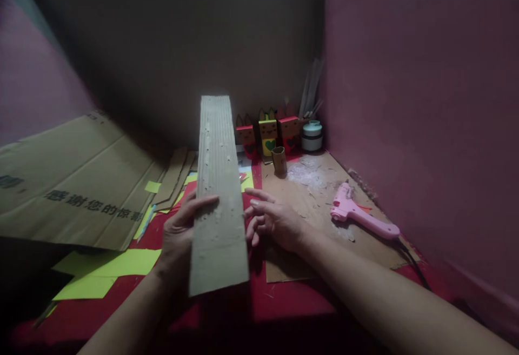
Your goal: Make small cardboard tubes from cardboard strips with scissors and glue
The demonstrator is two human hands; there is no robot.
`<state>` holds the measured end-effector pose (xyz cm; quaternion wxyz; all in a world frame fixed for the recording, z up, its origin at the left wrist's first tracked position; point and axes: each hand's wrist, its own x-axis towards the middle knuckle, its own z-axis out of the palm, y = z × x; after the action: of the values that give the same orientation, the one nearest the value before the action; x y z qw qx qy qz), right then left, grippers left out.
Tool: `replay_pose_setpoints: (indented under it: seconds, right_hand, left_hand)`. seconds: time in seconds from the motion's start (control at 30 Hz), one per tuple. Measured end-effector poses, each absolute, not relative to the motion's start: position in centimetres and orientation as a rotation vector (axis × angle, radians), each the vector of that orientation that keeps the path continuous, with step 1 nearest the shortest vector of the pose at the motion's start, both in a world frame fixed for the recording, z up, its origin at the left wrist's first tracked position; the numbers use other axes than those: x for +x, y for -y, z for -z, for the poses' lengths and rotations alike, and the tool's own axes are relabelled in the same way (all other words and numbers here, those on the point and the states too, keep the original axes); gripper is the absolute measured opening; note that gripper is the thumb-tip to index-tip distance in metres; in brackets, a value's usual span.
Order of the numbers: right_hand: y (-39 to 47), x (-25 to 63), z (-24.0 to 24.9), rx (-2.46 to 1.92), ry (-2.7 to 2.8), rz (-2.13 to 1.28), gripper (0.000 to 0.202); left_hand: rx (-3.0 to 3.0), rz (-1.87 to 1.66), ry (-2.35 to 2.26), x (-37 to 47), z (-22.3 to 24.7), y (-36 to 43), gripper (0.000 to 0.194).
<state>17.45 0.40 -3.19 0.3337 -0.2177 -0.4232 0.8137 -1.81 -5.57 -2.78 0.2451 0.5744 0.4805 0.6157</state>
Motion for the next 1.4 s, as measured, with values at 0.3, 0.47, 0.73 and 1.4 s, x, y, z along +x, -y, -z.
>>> replay_pose_setpoints:
  seconds: [0.3, 0.47, 0.73, 1.4]
  right_hand:
    - [-0.1, 17.6, 3.5, -0.639, 1.181, -2.123, 0.051]
    - [-0.2, 17.5, 4.0, -0.639, 1.197, -2.146, 0.051]
    - [-0.3, 17.6, 4.7, -0.599, 1.228, -2.152, 0.046]
    - [-0.1, 17.6, 4.1, -0.576, 1.252, -2.144, 0.045]
  left_hand:
    - [0.725, -1.978, -0.759, -5.7, -0.1, 4.2, 0.046]
    - [0.298, -2.032, -0.461, -6.5, -1.2, 4.4, 0.049]
    - [0.260, -2.100, -0.454, -7.1, -1.4, 4.4, 0.052]
    - [1.040, -1.880, -0.981, -5.6, 0.9, 5.2, 0.039]
